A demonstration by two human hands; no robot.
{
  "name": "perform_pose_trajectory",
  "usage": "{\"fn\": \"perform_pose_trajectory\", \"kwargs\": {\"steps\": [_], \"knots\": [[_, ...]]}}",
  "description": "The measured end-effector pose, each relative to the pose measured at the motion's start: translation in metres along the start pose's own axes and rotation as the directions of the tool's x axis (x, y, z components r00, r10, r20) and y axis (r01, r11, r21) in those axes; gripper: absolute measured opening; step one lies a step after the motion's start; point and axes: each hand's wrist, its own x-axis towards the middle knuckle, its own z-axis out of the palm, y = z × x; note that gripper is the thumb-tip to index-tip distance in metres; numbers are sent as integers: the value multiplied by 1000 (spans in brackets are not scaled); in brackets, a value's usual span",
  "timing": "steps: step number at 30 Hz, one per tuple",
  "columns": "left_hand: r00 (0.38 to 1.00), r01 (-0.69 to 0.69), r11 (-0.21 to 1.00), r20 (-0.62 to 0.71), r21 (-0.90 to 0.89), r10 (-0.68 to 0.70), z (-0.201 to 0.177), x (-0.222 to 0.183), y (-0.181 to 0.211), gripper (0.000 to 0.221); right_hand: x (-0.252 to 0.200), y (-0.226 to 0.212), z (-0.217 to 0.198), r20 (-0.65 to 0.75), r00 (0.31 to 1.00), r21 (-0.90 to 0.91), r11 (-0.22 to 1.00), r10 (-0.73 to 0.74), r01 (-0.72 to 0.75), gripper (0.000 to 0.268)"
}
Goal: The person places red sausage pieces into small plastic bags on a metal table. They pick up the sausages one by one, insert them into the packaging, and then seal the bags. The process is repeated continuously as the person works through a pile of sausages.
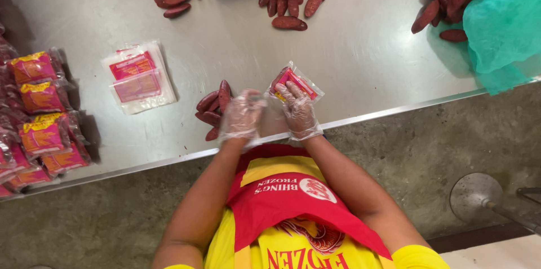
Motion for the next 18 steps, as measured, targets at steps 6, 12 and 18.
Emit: {"fn": "perform_pose_trajectory", "kwargs": {"steps": [6, 12, 18], "knots": [[950, 302, 953, 92, -5, -300, -102, 3, 29, 47, -1, -6, 2, -108, 990, -76, 994, -88, 81, 61], [987, 41, 993, 152, 110, -57, -86, 4, 15, 30, -4, 3, 8, -173, 974, 52, 989, 146, -139, 52], [945, 130, 805, 319, -579, 77, -18, 3, -59, 27, -2, 3, 3, -88, 990, -24, 993, 112, -115, 52]]}}
